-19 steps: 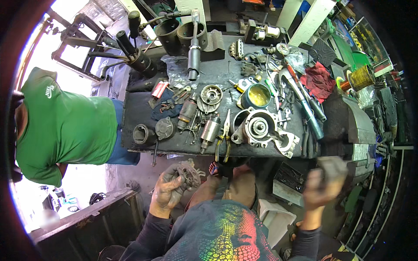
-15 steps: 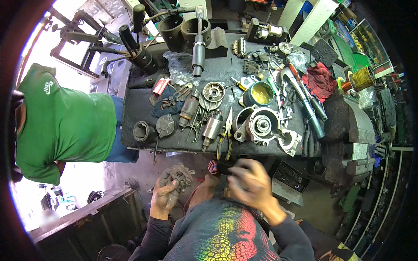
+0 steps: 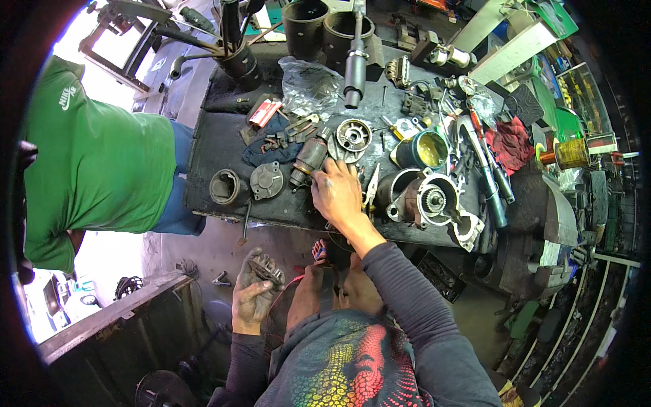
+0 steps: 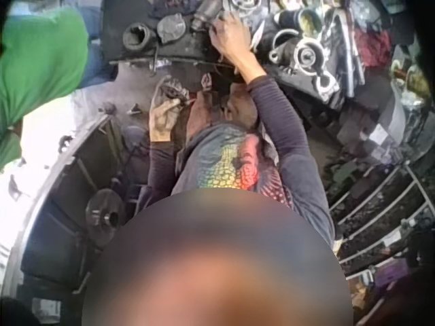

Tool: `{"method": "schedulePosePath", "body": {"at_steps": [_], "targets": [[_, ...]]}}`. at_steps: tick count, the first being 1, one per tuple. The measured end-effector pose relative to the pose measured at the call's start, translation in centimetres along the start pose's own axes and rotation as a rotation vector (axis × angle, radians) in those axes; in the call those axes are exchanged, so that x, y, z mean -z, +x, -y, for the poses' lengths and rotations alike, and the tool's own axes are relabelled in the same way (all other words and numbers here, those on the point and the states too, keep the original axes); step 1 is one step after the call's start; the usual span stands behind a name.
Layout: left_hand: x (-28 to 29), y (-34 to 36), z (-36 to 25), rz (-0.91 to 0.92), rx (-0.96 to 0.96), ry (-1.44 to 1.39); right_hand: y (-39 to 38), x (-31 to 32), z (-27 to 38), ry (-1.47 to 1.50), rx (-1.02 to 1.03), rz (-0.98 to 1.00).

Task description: The person uses pliers to remove a small metal ring from a cylindrical component, then inserts a spring into the component. They connect jumper cables to the component to test it, then disassemble and reassemble the part with a screwdriver.

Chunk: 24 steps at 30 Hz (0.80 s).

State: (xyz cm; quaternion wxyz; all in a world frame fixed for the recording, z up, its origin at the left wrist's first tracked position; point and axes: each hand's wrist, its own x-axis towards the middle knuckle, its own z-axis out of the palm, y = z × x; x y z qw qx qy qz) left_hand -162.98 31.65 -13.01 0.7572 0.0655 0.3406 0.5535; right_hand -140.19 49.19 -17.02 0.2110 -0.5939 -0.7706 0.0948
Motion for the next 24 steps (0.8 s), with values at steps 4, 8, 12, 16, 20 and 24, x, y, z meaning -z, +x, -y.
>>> {"method": "schedulePosePath", "body": {"at_steps": [4, 8, 12, 16, 20, 24], "targets": [[-0.7, 1.1, -0.4, -0.043, 0.013, 0.070, 1.4, -1.1, 0.0, -0.151, -0.001, 0.211], [-2.1, 2.3, -1.0, -0.054, -0.004, 0.120, 1.3, -1.6, 0.1, -0.144, 0.003, 0.200], [-3.1, 3.2, -1.4, -0.041, 0.026, 0.191, 1.3, -1.7, -0.2, -0.163, 0.026, 0.235], [-3.8, 3.4, -1.6, -0.035, -0.012, 0.244, 1.9, -1.6, -0.5, -0.209, 0.112, 0.289], [-5.0, 2.7, -2.6, -0.026, -0.001, 0.313, 2.3, -1.8, -0.5, -0.269, 0.183, 0.334], [-7.0, 1.7, -3.6, -0.079, -0.014, 0.393, 2.0, -2.3, -0.8, -0.162, 0.254, 0.294]]}}
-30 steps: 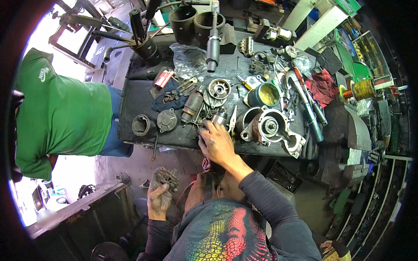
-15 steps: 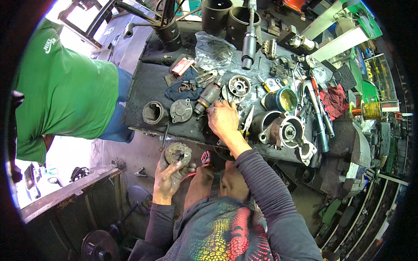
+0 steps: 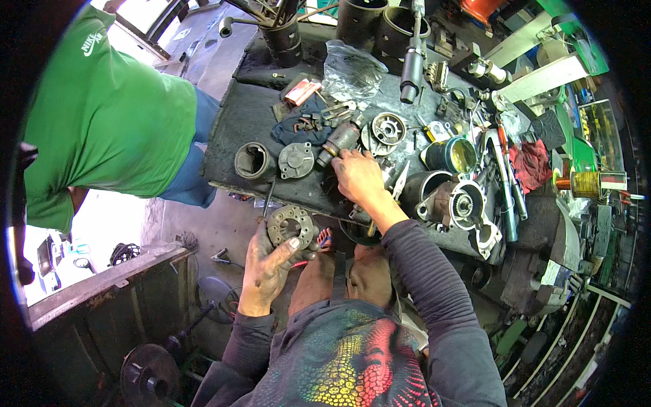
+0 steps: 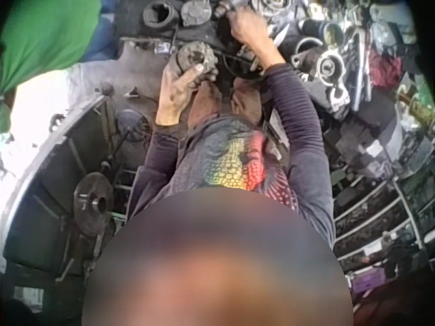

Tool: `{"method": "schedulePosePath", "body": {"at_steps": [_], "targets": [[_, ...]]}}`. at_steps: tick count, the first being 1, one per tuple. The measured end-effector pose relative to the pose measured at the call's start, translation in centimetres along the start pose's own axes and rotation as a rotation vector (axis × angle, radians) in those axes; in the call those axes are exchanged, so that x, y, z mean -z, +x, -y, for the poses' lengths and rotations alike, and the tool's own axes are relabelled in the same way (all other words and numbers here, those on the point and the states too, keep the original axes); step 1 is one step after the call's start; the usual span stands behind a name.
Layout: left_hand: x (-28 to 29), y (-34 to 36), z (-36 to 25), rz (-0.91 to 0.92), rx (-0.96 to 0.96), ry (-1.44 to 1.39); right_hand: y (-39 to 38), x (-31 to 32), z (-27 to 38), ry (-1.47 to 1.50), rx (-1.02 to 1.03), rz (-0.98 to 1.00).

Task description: The person uses pliers to remove a small metal ring from a cylindrical component, then inserts a spring into the component. They connect jumper cables to the component to test it, then disassemble and reassemble the part with a screwdriver.

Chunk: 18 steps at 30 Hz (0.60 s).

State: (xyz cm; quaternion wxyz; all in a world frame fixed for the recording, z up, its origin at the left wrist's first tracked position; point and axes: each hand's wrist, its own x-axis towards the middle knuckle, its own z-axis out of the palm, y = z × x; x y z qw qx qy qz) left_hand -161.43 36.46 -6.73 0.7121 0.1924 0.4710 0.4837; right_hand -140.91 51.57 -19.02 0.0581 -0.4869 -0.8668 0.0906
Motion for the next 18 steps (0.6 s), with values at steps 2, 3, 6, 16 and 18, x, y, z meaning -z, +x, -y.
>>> {"method": "schedulePosePath", "body": {"at_steps": [2, 3, 6, 16, 18], "targets": [[-1.0, -0.7, -0.6, -0.003, -0.095, -0.017, -0.3, -0.1, 0.0, 0.059, 0.030, -0.073], [-1.5, -1.0, -0.9, -0.013, -0.138, -0.026, -0.5, 0.2, 0.1, 0.083, 0.033, -0.114], [-2.3, -1.9, -1.9, -0.012, -0.144, 0.076, -1.6, 2.3, 1.1, 0.272, -0.063, -0.233], [-5.4, -3.8, -2.6, 0.145, -0.257, 0.052, -10.7, 17.2, 9.2, 1.103, -0.215, -0.377], [-6.2, -4.1, -2.7, 0.208, -0.245, -0.048, -11.3, 18.6, 9.7, 1.161, -0.227, -0.433]]}}
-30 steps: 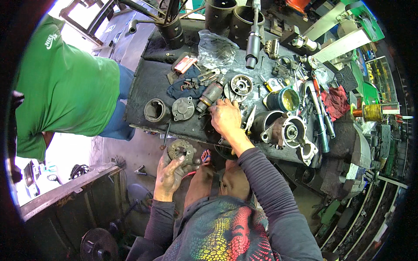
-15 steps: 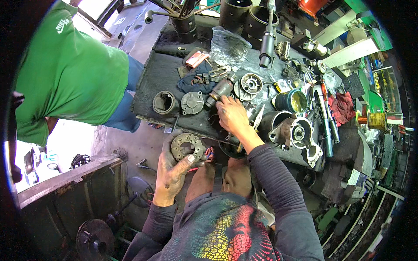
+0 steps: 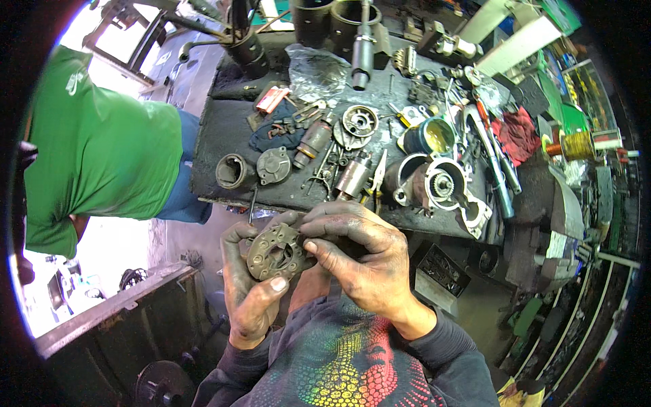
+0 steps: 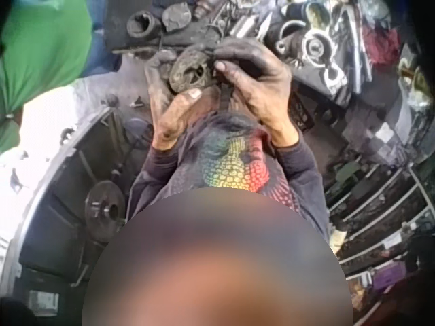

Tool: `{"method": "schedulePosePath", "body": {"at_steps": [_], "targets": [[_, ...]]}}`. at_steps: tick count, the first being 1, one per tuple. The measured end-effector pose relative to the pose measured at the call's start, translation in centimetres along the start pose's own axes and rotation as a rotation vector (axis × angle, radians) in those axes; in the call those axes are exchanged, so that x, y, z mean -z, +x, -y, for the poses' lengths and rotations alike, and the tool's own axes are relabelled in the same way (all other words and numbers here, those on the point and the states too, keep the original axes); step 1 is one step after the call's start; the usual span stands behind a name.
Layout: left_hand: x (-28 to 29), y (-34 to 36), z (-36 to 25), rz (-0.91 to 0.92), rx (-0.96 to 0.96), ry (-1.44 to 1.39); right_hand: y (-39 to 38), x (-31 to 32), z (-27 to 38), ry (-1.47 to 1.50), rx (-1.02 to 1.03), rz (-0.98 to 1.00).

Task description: The person uses pliers to remove a small metal ring from a cylindrical component, then inserts a spring into the component. They connect jumper cables to the component to test it, then disassemble and reassemble the part with a screwdriver.

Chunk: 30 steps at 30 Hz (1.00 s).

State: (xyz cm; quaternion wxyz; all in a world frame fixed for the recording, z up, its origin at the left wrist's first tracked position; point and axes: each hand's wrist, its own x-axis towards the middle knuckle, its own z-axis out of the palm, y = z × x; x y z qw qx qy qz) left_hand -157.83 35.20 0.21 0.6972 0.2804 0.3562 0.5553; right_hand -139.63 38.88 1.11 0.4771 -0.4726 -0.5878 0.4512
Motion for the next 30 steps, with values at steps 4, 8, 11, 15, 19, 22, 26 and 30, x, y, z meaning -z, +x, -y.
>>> {"method": "schedulePosePath", "body": {"at_steps": [4, 8, 11, 15, 19, 22, 26, 30], "targets": [[-1.6, -0.1, 0.0, 0.001, -0.016, 0.059, -0.4, 1.0, 1.7, 0.001, 0.094, -0.053], [-2.9, -0.3, 0.2, 0.021, -0.057, 0.110, -1.0, 1.4, 2.5, -0.002, 0.075, -0.104], [-3.6, -0.7, 0.3, 0.027, -0.068, 0.146, -1.3, 1.6, 2.5, 0.013, 0.086, -0.098], [-3.5, -0.9, 0.3, 0.137, -0.125, 0.194, -1.5, 1.9, 2.4, -0.014, 0.151, -0.068], [-3.3, -1.0, 0.4, 0.193, -0.187, 0.228, -1.8, 2.1, 2.6, -0.045, 0.179, -0.094], [-3.4, -1.3, 0.6, 0.173, -0.201, 0.250, -2.1, 2.2, 2.8, -0.060, 0.173, -0.105], [-3.4, -1.3, 0.9, 0.186, -0.249, 0.315, -2.4, 2.3, 2.8, -0.078, 0.212, -0.094], [-3.1, -1.2, 1.0, 0.217, -0.299, 0.409, -2.7, 2.3, 2.7, -0.045, 0.186, -0.085]]}}
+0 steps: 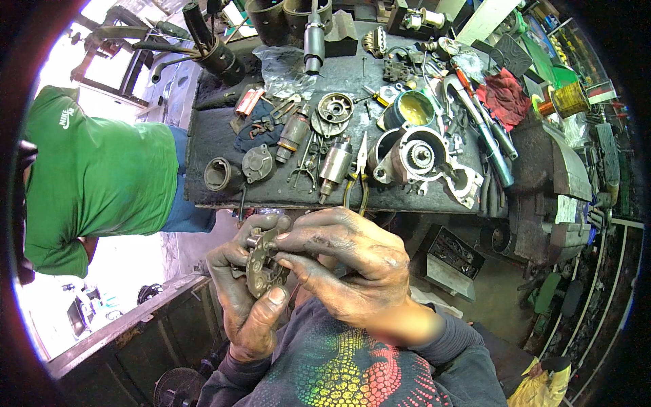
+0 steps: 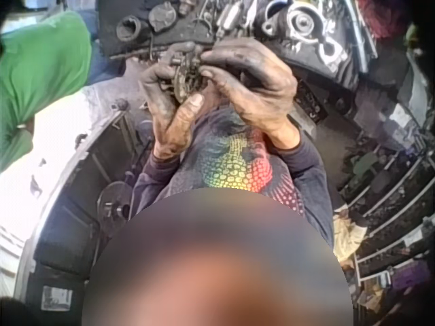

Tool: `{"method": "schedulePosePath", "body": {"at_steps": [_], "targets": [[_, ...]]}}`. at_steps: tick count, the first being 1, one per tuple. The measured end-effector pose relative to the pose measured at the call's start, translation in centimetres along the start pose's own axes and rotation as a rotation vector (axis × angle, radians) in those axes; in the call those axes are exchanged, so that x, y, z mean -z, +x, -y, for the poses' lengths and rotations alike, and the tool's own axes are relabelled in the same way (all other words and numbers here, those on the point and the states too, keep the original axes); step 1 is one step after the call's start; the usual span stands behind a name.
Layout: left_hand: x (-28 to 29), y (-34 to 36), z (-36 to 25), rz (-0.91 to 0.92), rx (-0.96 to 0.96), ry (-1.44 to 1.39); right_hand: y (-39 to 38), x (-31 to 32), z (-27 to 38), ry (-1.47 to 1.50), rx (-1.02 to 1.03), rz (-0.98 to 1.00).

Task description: The person uses pliers to remove a small metal ring from a cylindrical component, then inserts a spring into the component. They connect jumper cables to the component to test it, then disassemble and reassemble the part with a screwdriver.

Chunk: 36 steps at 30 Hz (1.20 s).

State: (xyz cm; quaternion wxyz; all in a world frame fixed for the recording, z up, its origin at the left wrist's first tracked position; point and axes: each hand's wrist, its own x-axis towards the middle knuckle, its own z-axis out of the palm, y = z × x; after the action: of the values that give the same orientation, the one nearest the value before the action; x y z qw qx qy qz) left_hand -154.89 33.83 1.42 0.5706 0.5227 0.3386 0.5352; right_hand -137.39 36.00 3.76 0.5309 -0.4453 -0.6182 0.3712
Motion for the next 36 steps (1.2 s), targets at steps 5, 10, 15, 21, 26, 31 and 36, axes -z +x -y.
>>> {"method": "schedulePosePath", "body": {"at_steps": [5, 10, 15, 21, 26, 31, 36], "targets": [[0.1, -0.2, 0.0, 0.030, -0.002, 0.060, -0.2, -0.2, -0.2, 0.030, 0.009, 0.016], [0.0, -0.3, 0.0, 0.050, -0.011, 0.065, -0.4, -0.2, -0.3, 0.034, 0.007, 0.026], [-0.3, -0.7, 0.0, 0.056, -0.041, 0.087, -0.8, -0.2, -0.1, 0.017, 0.001, 0.017], [-0.6, -1.0, 0.1, 0.067, -0.108, 0.252, -1.4, -0.5, 0.0, 0.085, -0.078, -0.015], [-0.7, -1.1, 0.1, 0.068, -0.127, 0.311, -2.2, -0.8, -0.1, 0.132, -0.177, -0.048], [-0.9, -1.1, -0.3, 0.072, -0.143, 0.452, -2.8, -1.0, -0.4, 0.144, -0.227, -0.071], [-0.9, -0.8, -1.4, 0.099, -0.141, 0.668, -3.1, -1.0, -0.8, 0.337, -0.372, -0.089]]}}
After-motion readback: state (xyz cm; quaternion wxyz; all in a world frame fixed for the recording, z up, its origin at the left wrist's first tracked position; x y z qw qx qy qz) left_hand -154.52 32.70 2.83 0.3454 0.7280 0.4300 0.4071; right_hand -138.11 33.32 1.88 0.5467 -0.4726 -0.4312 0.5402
